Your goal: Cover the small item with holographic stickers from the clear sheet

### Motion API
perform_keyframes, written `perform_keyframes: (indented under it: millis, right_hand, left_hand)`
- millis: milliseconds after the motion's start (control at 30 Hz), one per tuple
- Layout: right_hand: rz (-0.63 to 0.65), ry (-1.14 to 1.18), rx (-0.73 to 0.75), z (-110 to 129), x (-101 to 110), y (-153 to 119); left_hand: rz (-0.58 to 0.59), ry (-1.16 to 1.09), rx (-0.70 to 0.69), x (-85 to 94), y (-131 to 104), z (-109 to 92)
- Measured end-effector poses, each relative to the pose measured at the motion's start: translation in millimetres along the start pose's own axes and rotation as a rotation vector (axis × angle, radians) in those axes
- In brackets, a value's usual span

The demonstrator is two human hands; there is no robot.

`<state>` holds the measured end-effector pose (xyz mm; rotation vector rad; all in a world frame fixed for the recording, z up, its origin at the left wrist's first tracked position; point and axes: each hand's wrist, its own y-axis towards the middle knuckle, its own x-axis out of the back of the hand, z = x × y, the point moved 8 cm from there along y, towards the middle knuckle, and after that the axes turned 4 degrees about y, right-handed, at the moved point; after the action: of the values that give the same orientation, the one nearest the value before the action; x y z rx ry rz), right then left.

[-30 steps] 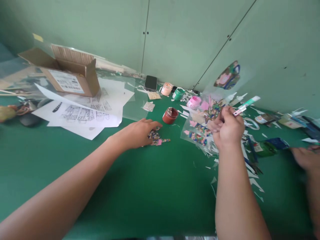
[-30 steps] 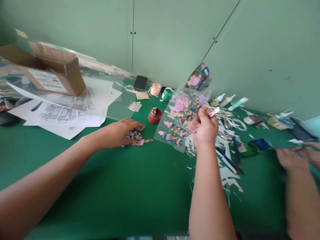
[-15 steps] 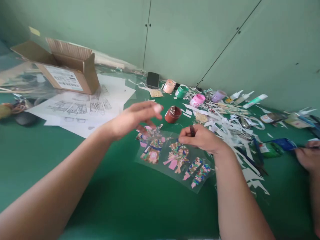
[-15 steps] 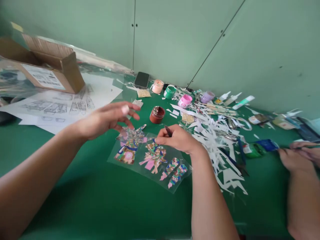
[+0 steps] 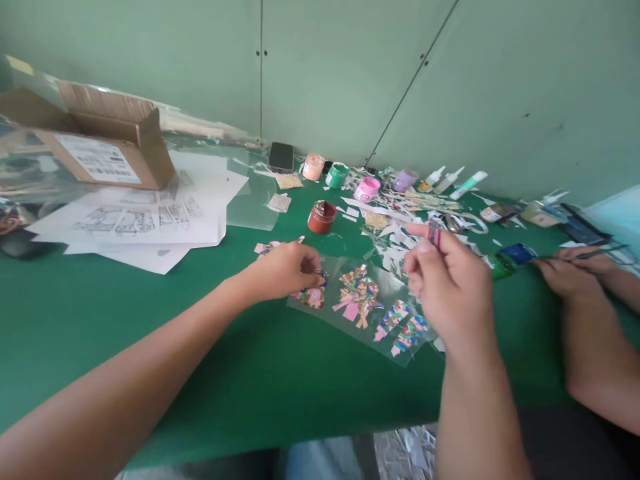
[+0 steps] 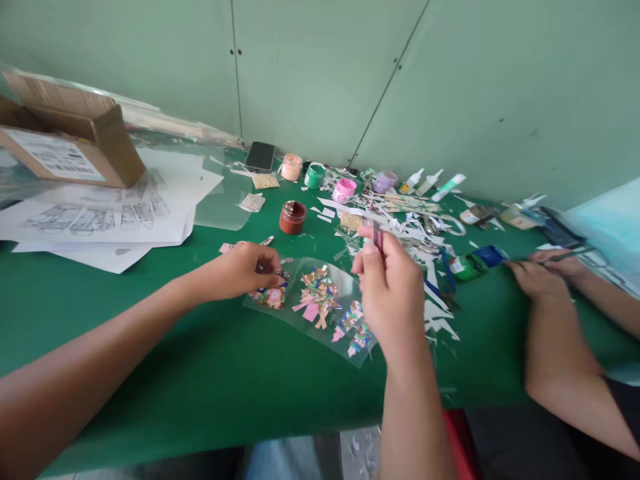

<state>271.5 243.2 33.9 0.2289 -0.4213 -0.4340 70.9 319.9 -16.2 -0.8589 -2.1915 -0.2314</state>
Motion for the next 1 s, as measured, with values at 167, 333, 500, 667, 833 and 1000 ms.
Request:
perform_keyframes:
  millis: [167,333,500,667,833,1000]
  right_hand:
    - [0.031,-0.209,-0.081,-14,-5,-46]
    - [-0.36,-0.133,0.102,18,38,-67]
    - [-0.111,0.338,-0.333,-25,5,-76]
    - [0.18,0.3,-0.489,-56,-42,-84]
    - [0.218,0.225,-0.471,-60,-54,-81]
    - [0.245,0.154,-0.449,-59,-57,-79]
  left_hand:
    - [-0.062,0.052,-0.113,-18.5,5,-7]
    - [-0.145,0.069,-0.106,-19.0,4,-7]
    - [-0.097,-0.048,-0.213,-27.8,3,-13]
    - [-0.068,-0.061,-0.266,-31.2,4,-16]
    - [-0.053,0.036,-0.285,-31.9,1,-20]
    - [-0.096,0.199,-0.274,-32.8,0,-21]
